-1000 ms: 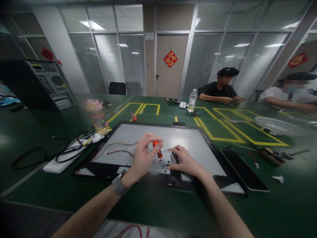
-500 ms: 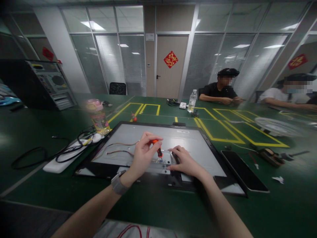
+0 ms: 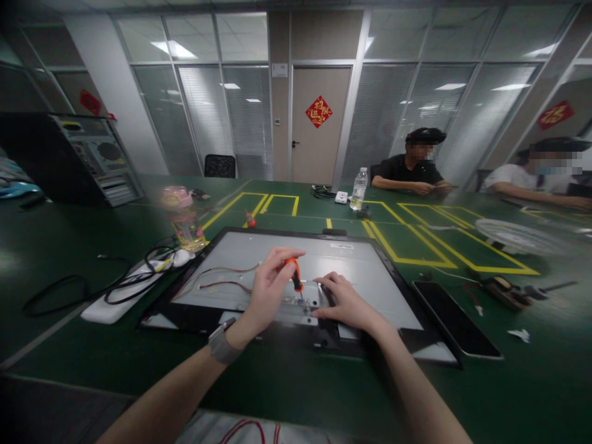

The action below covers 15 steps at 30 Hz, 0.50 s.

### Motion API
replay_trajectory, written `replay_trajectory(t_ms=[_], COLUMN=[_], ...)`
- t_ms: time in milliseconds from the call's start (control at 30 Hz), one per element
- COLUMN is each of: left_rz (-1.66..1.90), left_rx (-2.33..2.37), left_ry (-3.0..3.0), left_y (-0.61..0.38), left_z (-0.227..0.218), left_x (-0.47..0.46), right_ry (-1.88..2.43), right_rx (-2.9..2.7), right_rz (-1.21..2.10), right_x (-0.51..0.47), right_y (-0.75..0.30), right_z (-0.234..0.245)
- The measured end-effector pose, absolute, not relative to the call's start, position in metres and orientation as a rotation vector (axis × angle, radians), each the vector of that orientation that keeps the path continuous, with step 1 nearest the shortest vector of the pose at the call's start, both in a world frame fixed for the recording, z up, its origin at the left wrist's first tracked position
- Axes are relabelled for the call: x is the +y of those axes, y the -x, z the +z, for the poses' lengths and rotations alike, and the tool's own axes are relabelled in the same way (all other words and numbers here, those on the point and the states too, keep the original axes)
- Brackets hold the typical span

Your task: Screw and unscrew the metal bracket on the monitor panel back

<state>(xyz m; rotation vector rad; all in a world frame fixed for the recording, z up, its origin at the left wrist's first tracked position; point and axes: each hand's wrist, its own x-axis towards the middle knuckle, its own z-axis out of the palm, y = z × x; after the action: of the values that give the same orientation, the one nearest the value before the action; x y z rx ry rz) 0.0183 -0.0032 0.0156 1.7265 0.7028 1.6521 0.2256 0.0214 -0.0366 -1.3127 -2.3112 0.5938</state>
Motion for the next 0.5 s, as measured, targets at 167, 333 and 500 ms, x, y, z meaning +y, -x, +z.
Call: replay_trajectory(t_ms=[167, 333, 500], left_rz=[1.598, 1.632, 1.634], left_rx=[0.67, 0.706, 0.687], left_ry=[-1.673, -1.726, -1.713], left_y=[-0.0185, -0.0196, -0.0186], left_z=[0.0177, 0.0136, 0.0145], left_x=[-0.0037, -0.0014, -0.0018], right_ry=[1.307, 1.308, 1.3], right_rx=[-2.317, -2.311, -2.306], right_rz=[0.602, 0.596, 0.613], right_x=[0.0211, 0.0215, 0.0223], right_y=[-0.2254, -0.2265, -0.227], right_z=[-0.0353, -0.0367, -0.0372])
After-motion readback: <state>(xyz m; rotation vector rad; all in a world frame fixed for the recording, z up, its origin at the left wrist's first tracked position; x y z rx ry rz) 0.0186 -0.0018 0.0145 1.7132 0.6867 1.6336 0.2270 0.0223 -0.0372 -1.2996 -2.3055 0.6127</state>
